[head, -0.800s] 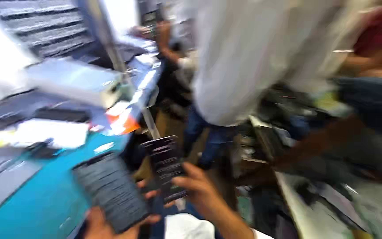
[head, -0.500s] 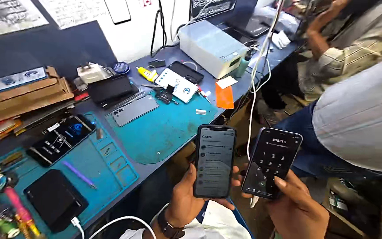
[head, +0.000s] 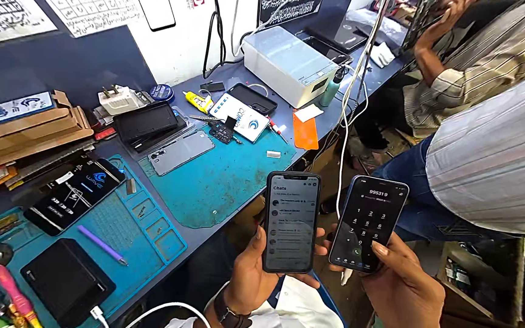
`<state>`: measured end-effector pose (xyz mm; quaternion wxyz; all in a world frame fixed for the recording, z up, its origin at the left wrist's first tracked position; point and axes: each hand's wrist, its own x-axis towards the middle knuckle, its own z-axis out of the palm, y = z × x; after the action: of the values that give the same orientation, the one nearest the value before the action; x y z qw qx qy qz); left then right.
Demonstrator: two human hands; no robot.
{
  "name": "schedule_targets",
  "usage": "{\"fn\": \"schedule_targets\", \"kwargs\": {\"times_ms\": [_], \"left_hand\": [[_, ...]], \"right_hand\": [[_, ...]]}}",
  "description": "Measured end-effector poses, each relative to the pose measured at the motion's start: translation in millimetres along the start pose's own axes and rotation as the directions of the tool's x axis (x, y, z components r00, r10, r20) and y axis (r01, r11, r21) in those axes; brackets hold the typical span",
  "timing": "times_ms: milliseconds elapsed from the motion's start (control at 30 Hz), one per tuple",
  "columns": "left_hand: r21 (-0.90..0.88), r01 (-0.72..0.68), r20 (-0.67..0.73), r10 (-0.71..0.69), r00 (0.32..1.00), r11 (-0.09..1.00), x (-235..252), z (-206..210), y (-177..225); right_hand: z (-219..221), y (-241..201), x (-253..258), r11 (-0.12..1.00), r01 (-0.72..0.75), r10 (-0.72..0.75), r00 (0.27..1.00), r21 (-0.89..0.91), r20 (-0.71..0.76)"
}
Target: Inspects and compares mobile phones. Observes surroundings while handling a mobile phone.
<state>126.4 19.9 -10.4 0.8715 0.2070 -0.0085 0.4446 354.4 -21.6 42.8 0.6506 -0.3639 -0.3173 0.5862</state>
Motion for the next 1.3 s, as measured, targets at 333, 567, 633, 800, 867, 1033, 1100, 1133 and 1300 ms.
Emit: {"fn": "schedule_targets", "kwargs": {"times_ms": [333, 567, 633, 800, 867, 1033, 1100, 1133, 1300], "left_hand": [[0.161, -0.090, -0.117, 0.109, 0.987, 0.983, -1, 9, 0], [0.191, -0.085, -0.089, 0.103, 0.991, 0.978, -2, 10, 2], [0.175, -0.094, -0.057, 0.106, 0.993, 0.980, -2, 8, 2], [0.160, -0.092, -0.040, 0.100, 0.994, 0.983, -3, 6, 1], [0.165, -0.093, -0.039, 0.101, 0.994, 0.982, -3, 6, 1], [0.172, -0.091, -0.039, 0.099, 0.994, 0.981, -2, 7, 2], [0.171, -0.093, -0.038, 0.101, 0.994, 0.981, -3, 7, 2], [0.169, -0.093, -0.038, 0.101, 0.994, 0.981, -3, 6, 2], [0.155, -0.091, -0.042, 0.098, 0.994, 0.984, -3, 6, 3]], "right_hand": [[-1, 2, 1, 1.000, -0.009, 0.009, 1.000, -0.001, 0.005], [-1, 3, 2, 1.000, -0.024, 0.024, 1.000, 0.013, -0.005], [-1, 3, 2, 1.000, -0.021, 0.021, 1.000, 0.008, 0.000], [-1, 3, 2, 1.000, -0.014, 0.014, 1.000, 0.003, -0.001], [-1, 3, 2, 1.000, -0.013, 0.013, 1.000, 0.011, -0.001], [0, 3, 3, 1.000, -0.021, 0.021, 1.000, 0.002, -0.005], [-1, 3, 3, 1.000, -0.022, 0.022, 1.000, 0.002, -0.006], [-1, 3, 3, 1.000, -0.023, 0.023, 1.000, 0.007, -0.006], [1, 4, 5, 1.000, -0.028, 0.028, 1.000, 0.007, -0.002]]}}
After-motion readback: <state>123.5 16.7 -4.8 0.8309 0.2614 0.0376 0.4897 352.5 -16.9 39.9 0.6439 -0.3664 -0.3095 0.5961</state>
